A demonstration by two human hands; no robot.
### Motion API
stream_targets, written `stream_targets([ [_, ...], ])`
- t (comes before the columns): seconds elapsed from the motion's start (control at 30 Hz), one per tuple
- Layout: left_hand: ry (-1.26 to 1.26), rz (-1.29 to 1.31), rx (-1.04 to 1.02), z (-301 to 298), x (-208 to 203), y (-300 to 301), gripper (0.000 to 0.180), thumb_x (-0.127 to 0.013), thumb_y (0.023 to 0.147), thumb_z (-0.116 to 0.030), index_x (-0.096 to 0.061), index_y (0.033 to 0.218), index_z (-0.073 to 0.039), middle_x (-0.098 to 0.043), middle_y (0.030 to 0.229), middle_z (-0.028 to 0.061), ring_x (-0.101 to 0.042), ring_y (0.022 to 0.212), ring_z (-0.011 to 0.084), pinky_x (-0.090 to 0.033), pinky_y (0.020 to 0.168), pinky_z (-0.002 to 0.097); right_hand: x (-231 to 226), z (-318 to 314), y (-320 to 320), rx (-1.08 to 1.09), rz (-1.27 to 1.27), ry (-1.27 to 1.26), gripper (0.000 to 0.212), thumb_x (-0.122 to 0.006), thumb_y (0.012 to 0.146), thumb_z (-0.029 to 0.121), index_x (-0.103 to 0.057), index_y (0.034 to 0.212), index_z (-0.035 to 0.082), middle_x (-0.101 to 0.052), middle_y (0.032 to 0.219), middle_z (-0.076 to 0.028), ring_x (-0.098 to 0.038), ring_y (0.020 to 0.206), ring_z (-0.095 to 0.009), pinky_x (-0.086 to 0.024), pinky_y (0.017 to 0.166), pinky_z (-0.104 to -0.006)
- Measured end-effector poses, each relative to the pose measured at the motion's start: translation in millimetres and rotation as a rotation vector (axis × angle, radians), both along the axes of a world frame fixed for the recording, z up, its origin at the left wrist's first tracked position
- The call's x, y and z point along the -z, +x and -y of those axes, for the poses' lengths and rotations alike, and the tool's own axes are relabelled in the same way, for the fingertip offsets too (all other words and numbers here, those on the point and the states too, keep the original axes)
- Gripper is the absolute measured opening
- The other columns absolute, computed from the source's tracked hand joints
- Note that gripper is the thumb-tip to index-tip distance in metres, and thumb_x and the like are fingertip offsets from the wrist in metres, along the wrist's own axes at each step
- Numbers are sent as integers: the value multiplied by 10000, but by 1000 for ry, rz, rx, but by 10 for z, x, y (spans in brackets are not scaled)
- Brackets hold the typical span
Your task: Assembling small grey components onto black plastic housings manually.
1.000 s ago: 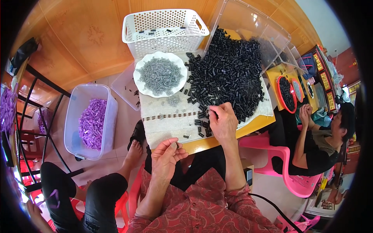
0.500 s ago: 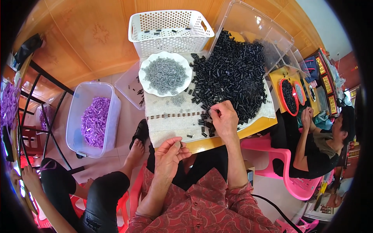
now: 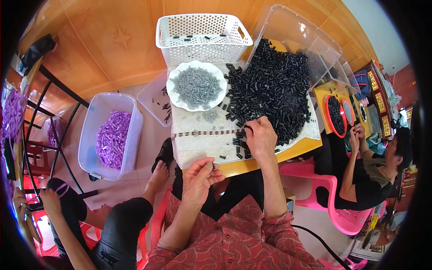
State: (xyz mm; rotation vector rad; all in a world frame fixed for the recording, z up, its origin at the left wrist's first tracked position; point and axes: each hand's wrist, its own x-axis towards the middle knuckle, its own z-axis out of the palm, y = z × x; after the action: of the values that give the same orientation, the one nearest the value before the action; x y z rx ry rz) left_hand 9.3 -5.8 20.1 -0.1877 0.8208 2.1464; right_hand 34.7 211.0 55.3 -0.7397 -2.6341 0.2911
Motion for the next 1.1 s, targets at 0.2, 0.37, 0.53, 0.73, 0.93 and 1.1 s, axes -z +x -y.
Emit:
stream_targets([
  [0.2, 15, -6, -3, 8, 20, 4, 191, -550, 949, -81, -600, 1113, 5, -654, 944, 102, -676, 801, 197, -586, 738, 372, -5, -48, -38, -25, 101, 50, 119, -689, 754, 22, -651, 866, 27, -572, 838, -111, -608, 779, -319, -489, 666, -405],
  [0.37, 9, 2, 1, 8, -7, 11, 191, -555, 943, -82, -603, 1110, -3, -649, 930, 97, -672, 799, 206, -579, 727, 370, 29, -19, 108, -33, -207, -375, 169, -702, 798, 49, -645, 952, 10, -613, 821, -58, -597, 686, -197, -490, 619, -321],
  [0.53, 14, -18, -9, 8, 10, 34, 188, -551, 946, -82, -604, 1110, -8, -650, 940, 95, -667, 793, 182, -579, 724, 357, -148, 275, 303, -135, -442, -1227, 241, -668, 868, 39, -650, 1107, 17, -656, 835, -25, -579, 682, -67, -469, 614, -203],
  [0.73, 139, -18, -28, 13, -44, 54, 208, -556, 955, -101, -595, 1137, -7, -649, 957, 85, -652, 796, 163, -567, 749, 339, -112, 557, 449, -234, -455, -1467, 209, -644, 881, 29, -630, 1082, -23, -690, 924, -118, -669, 739, -139, -516, 610, -217],
  [0.93, 246, -15, -56, 12, -64, 56, 209, -546, 956, -81, -592, 1149, -13, -646, 996, 95, -646, 827, 160, -558, 775, 329, -127, 695, 503, -212, -439, -1649, 180, -640, 881, 21, -628, 1055, -24, -692, 938, -136, -675, 740, -150, -521, 593, -222],
  [1.1, 282, 0, -71, 31, -98, 46, 210, -539, 957, -69, -592, 1152, -12, -644, 1037, 108, -646, 840, 161, -557, 786, 324, -74, 791, 527, -238, -476, -1609, 173, -657, 867, 12, -639, 1035, -26, -678, 856, -86, -638, 688, -121, -496, 571, -218],
])
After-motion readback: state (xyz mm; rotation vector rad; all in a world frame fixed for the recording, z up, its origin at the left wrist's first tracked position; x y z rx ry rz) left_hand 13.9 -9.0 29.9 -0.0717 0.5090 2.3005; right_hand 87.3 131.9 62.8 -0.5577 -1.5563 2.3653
